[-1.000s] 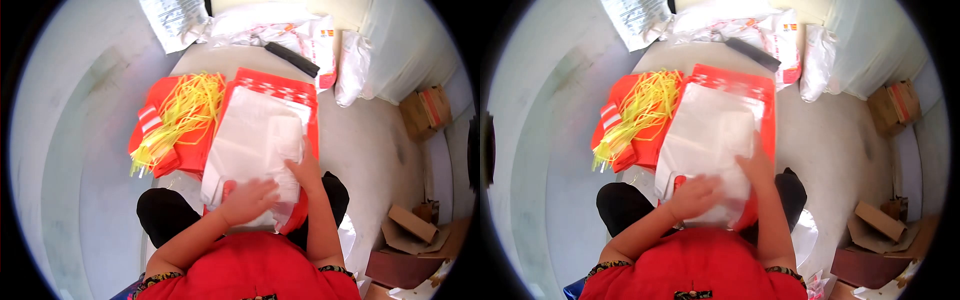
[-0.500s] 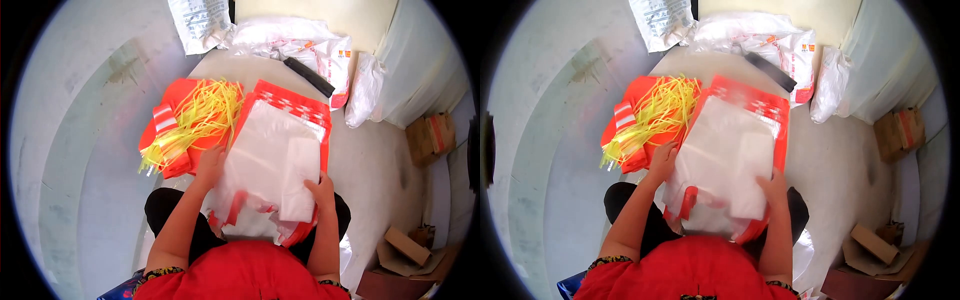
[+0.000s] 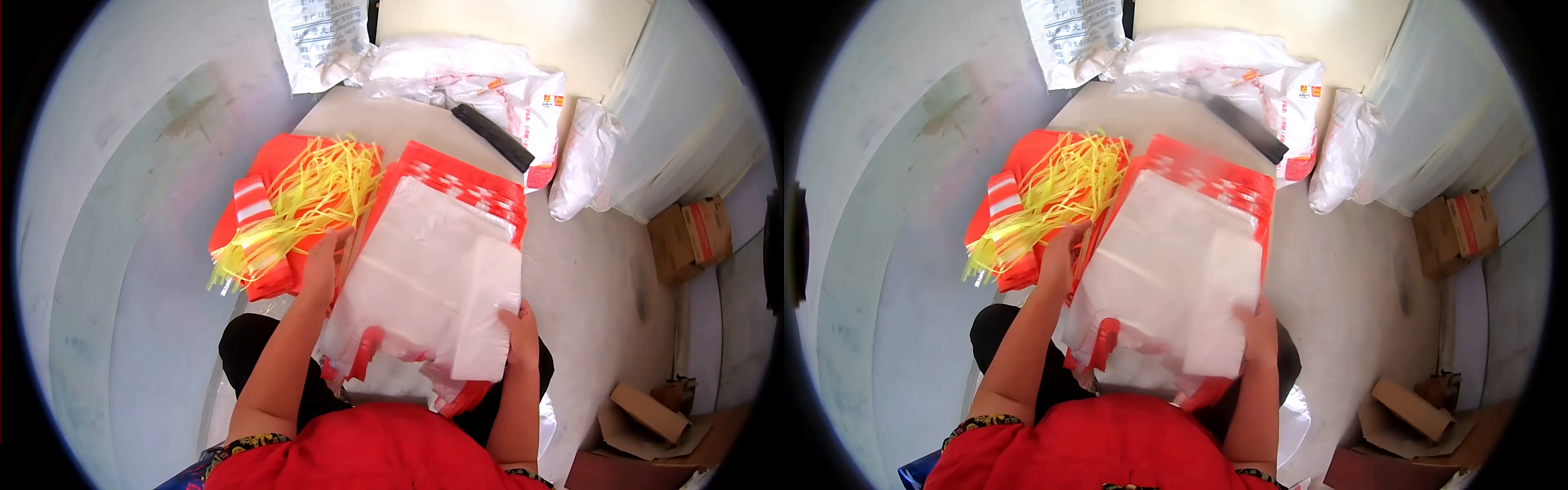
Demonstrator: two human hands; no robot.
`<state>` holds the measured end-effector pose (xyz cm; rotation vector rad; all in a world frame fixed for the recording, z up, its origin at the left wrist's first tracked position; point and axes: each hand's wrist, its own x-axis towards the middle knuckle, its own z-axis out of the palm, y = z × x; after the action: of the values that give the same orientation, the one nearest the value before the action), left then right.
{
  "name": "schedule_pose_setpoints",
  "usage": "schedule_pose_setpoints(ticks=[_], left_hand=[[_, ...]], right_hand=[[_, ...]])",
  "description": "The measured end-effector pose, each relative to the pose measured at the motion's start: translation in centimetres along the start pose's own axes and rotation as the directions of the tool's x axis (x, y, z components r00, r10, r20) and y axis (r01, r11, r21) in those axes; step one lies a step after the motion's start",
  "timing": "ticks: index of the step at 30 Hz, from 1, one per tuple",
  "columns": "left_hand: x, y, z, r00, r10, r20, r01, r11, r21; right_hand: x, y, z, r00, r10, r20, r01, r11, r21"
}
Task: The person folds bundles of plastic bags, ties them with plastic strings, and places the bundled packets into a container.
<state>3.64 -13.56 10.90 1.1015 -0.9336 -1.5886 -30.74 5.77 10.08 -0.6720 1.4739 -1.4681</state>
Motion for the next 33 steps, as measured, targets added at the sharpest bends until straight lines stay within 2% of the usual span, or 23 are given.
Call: schedule_pose_setpoints(ticks=[2,4,7,9,10,11,13,16,19,22,24,27,28,31,33], left_hand=[[-1.2,1.4,1.0,0.992,0.009,0.129,0.005,0.994,-0.112],[-3.0,3.0,3.0,0.958,-0.007,0.287,0.070,0.975,-0.209],[-6.0,0.9,6.8,0.843,-0.183,0.507,0.295,0.944,-0.150],[-8.6,-1.3,9.0,0.704,-0.322,0.632,0.361,0.930,0.071],[-10.3,-0.5,10.3,0.596,-0.596,0.539,0.567,0.787,0.244],[-10.2,-3.5,10.2,0.532,-0.645,0.549,0.585,0.748,0.312],[-11.0,-6.7,10.2,0.558,-0.521,0.646,0.454,0.843,0.287],[-11.6,-8.3,10.7,0.707,-0.410,0.577,0.329,0.912,0.245],[-10.8,-8.6,12.5,0.866,-0.247,0.434,0.046,0.905,0.424],[-11.1,-6.7,14.4,0.891,-0.116,0.439,-0.098,0.895,0.436],[-10.8,-5.6,15.2,0.888,-0.190,0.418,0.005,0.914,0.405],[-10.0,-4.8,16.0,0.861,-0.256,0.439,0.107,0.936,0.336],[-9.7,-4.7,16.2,0.850,-0.269,0.453,0.134,0.942,0.307],[-7.6,-6.4,15.7,0.857,-0.213,0.470,0.026,0.928,0.372],[-6.8,-7.4,15.5,0.862,-0.120,0.493,-0.125,0.891,0.436]], right_hand=[[-0.8,-1.5,0.8,0.993,0.075,0.092,-0.101,0.945,0.311],[-1.6,-1.2,1.9,0.991,0.082,0.110,-0.122,0.895,0.429],[-2.6,-1.2,4.6,0.988,0.040,0.150,-0.119,0.817,0.564],[-2.7,-1.2,5.6,0.986,0.006,0.165,-0.107,0.785,0.610],[-2.7,-1.2,5.6,0.987,-0.006,0.163,-0.098,0.780,0.618],[-2.5,-0.6,5.3,0.989,-0.008,0.145,-0.081,0.797,0.598],[-1.8,0.4,4.3,0.994,0.000,0.110,-0.061,0.832,0.552],[-1.2,0.9,3.1,0.998,0.038,0.042,-0.052,0.894,0.445],[-1.2,0.9,2.4,0.999,0.044,-0.011,-0.039,0.961,0.274],[-1.1,0.8,2.0,0.999,0.016,0.028,-0.020,0.989,0.144],[-1.7,-0.5,1.9,0.998,0.042,0.048,-0.047,0.994,0.100],[-1.7,-2.3,1.0,0.992,0.071,0.103,-0.052,0.983,-0.178],[-1.4,-1.9,0.3,0.992,0.060,0.107,-0.036,0.978,-0.208],[-0.8,-0.9,-1.9,0.992,0.013,0.127,0.031,0.941,-0.337],[-1.3,-1.5,-3.0,0.989,-0.031,0.144,0.096,0.879,-0.467]])
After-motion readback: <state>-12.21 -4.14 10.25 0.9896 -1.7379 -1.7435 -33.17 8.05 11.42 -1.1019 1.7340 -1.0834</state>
